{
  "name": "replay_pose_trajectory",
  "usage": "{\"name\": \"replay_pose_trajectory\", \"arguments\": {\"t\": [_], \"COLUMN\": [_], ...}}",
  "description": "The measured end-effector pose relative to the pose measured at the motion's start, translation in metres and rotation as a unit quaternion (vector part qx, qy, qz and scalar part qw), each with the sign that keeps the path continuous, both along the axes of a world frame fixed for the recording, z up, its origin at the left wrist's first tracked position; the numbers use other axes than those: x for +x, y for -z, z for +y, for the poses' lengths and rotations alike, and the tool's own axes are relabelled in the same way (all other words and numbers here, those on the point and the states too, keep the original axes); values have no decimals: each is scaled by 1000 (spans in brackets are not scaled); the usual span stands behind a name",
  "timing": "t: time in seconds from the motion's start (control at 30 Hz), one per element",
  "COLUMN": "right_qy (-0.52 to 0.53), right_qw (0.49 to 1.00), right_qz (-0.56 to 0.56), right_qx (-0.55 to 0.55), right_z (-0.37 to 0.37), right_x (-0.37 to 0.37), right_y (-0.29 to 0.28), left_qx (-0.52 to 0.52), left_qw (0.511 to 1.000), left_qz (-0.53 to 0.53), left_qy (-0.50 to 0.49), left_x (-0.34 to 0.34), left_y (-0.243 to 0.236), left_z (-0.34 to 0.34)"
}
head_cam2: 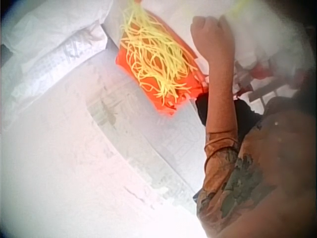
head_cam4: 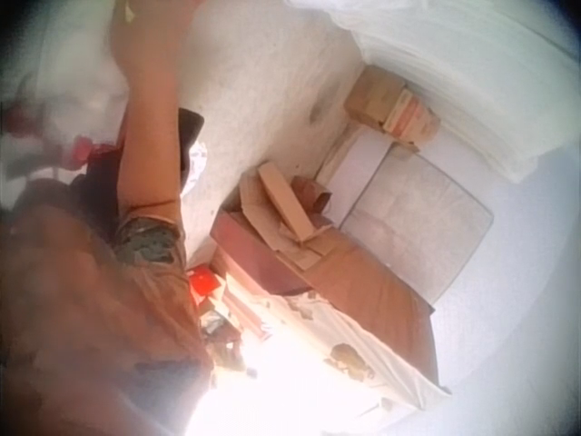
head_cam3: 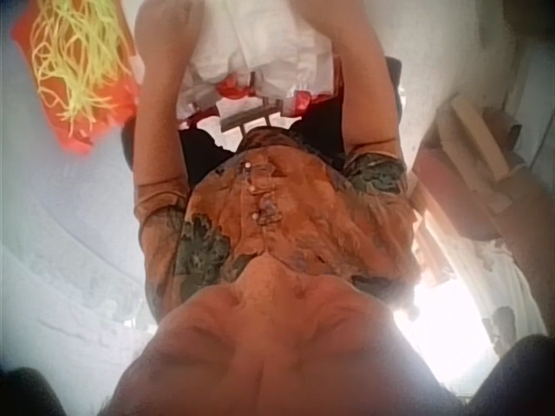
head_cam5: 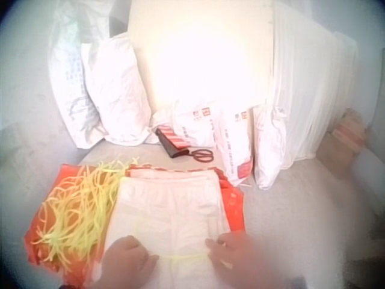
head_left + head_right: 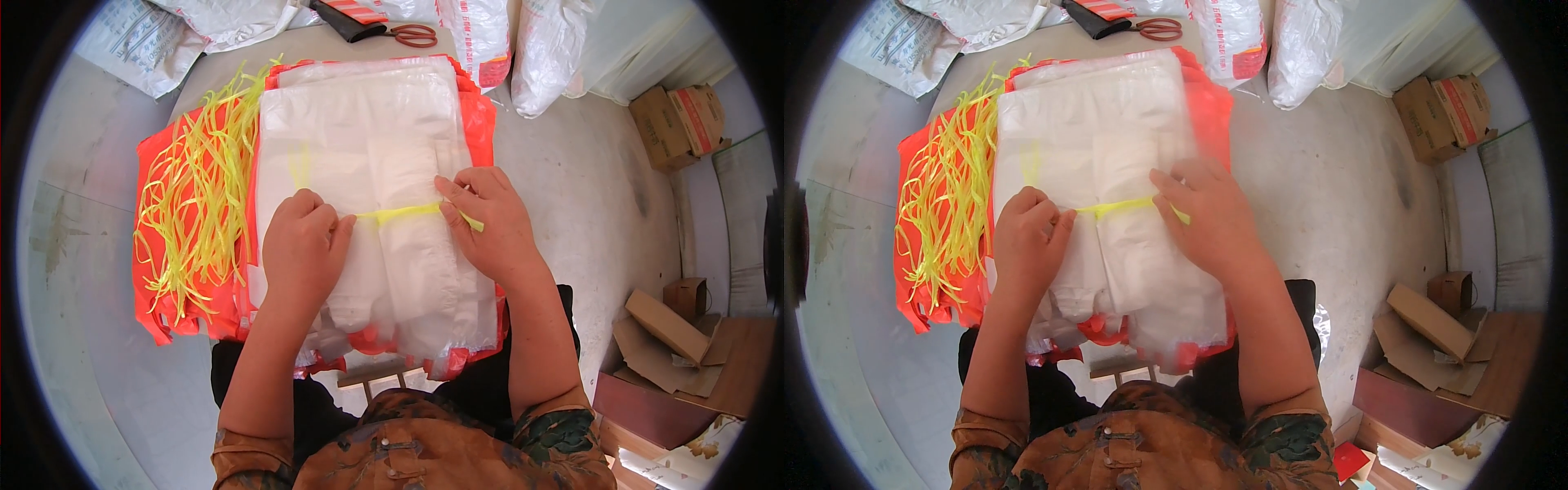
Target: The person folds white plastic bags into rectangular shapes and secures them with yellow twist ties. They repeat this process for multiple bags, placing each finished bundle into a white sack on the floor.
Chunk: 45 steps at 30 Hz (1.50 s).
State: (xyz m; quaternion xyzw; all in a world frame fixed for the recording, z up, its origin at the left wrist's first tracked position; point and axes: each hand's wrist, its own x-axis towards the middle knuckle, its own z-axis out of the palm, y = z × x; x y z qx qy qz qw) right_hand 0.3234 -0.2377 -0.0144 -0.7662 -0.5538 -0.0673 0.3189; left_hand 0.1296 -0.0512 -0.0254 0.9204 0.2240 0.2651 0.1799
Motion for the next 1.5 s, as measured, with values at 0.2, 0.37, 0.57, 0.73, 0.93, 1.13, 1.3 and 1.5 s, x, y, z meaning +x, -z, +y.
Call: {"name": "replay_pose_trajectory", "arguments": {"t": [0.2, 0.37, 0.57, 0.73, 0.93, 1.13, 1.3, 1.5], "right_qy": [28, 20, 9, 4, 21, 40, 60, 98], "right_qw": [999, 999, 999, 1000, 999, 997, 993, 974], "right_qz": [-43, -23, -14, -15, 31, 66, 93, 199], "right_qx": [0, 33, 33, 28, 17, -8, -30, -37], "right_z": [0, 4, 5, 6, 6, 4, 6, 7], "right_x": [-3, -7, -9, -8, -8, -8, -9, -12], "right_y": [-3, -5, -6, -5, -6, -6, -5, -8], "left_qx": [80, 128, 115, 88, 93, 25, -17, 5], "left_qw": [997, 991, 993, 994, 995, 999, 999, 989], "left_qz": [-2, -1, -6, -25, -23, 34, 16, 73], "left_qy": [-9, -30, 4, 57, 31, 21, 45, 125], "left_x": [0, -1, 6, 8, 7, 2, 6, 5], "left_y": [-3, -7, -3, 11, 1, 3, -7, -6], "left_z": [-3, -10, -15, -12, -12, -20, -22, -21]}}
